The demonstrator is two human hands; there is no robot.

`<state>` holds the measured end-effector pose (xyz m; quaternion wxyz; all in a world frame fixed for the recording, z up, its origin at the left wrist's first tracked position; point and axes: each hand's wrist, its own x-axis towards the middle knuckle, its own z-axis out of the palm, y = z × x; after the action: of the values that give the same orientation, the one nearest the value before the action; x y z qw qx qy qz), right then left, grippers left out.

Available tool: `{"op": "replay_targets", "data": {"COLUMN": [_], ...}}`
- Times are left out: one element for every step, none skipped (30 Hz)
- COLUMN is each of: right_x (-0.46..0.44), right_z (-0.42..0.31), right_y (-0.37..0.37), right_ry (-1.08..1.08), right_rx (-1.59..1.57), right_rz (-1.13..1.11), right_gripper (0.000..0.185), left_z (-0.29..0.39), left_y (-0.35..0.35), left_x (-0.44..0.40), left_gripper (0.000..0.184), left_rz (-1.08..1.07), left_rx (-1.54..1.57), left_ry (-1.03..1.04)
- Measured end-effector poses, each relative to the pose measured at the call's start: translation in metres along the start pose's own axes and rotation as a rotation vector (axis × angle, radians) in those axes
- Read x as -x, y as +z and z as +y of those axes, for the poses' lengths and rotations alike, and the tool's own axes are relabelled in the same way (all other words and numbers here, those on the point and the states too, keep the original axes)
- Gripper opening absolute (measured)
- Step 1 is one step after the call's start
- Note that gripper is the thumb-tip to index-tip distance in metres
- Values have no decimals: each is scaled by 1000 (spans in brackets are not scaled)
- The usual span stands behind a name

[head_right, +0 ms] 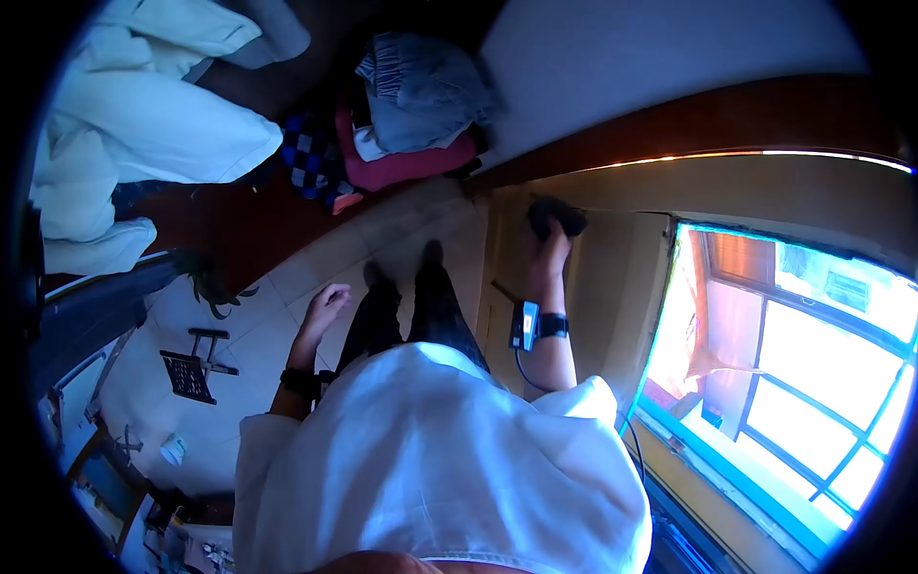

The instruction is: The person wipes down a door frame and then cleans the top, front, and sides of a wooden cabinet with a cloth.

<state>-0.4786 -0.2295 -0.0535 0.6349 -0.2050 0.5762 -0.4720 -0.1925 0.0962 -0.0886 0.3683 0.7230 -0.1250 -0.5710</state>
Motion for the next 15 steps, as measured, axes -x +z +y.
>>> {"op": "replay_targets", "data": {"right_x": [-15, -30, -42, -48, -43, -20, 3, 13, 18, 24, 29, 31, 30, 20, 7], "right_z": [-4, -11, -18, -33, -51, -71, -90, -100, -105, -107, -108, -107, -103, -95, -86], "right_y": [5, 11, 18, 27, 40, 60, 77, 79, 80, 85, 87, 88, 89, 85, 78], "right_ry": [-118, -253, -382, -444, -501, -551, -596, -661, -729, -801, -877, -957, -921, -918, -917], "right_rx": [71, 56, 43, 134, 229, 310, 393, 419, 439, 438, 437, 440, 354, 356, 354], "right_rz": [68, 44, 20, 45, 70, 45, 20, 21, 19, 46, 74, 36, 7, 38, 69], "right_gripper": [39, 42, 45, 51, 57, 59, 61, 60, 59, 58, 58, 57, 54, 54, 53], "left_z": [27, 55, 83, 113, 145, 184, 222, 251, 258, 266, 279, 291, 307, 322, 335], "left_y": [5, 9, 11, 12, 12, 12, 10, 7, 15, 22, 30, 38, 47, 56, 63], "left_x": [8, 15, 25, 34, 48, 75, 103, 125, 133, 153, 166, 179, 183, 185, 186], "left_gripper": [24, 24, 24, 25, 25, 25, 24, 22, 22, 15, 12, 10, 8, 7, 8], "left_rz": [0, -14, -24, -78, -133, -197, -263, -414, -616, -682, -713, -746, -746, -749, -753], "left_rx": [-3, 87, 175, 185, 194, 194, 194, 223, 452, 546, 592, 638, 674, 709, 741], "left_ry": [-3, 61, 120, 257, 390, 512, 629, 832, 1120, 1180, 1198, 1216, 1208, 1202, 1199]}}
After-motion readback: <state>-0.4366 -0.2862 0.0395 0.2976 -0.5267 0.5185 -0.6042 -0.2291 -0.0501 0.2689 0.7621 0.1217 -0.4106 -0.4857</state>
